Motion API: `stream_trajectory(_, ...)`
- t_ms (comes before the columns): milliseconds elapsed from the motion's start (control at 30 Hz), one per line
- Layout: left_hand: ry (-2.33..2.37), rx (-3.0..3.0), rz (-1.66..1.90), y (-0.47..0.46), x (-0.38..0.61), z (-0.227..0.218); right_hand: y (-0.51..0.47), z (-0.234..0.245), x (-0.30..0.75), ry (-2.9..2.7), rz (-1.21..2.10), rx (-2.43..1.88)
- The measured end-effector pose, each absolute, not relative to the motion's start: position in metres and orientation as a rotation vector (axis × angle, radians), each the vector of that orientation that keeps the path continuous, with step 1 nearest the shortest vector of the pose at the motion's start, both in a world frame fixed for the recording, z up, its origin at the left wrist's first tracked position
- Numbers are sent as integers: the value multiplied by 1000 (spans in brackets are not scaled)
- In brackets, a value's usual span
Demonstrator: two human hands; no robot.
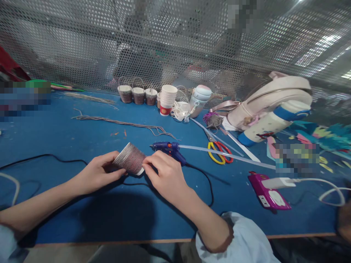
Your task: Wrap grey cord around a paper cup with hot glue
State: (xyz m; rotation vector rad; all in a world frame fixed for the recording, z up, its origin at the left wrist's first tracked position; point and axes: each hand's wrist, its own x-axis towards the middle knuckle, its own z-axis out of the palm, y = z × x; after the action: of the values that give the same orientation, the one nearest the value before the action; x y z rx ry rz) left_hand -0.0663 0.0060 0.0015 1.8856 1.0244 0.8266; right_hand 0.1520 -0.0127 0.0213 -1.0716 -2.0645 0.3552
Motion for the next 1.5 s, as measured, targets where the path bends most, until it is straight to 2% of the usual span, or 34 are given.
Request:
stream_trajectory(833, 1016, 2060, 857, 5, -69, 1, -14, 22, 153, -2055, 368, -1132)
stream_trajectory(1233, 1058, 1876, 865, 9, -67, 6, -15, 27, 154, -2004, 527, -1103)
stream_trajectory(1500, 1087, 1859, 945, 13, -68, 7, -21, 40, 163, -2303, 517, -1096)
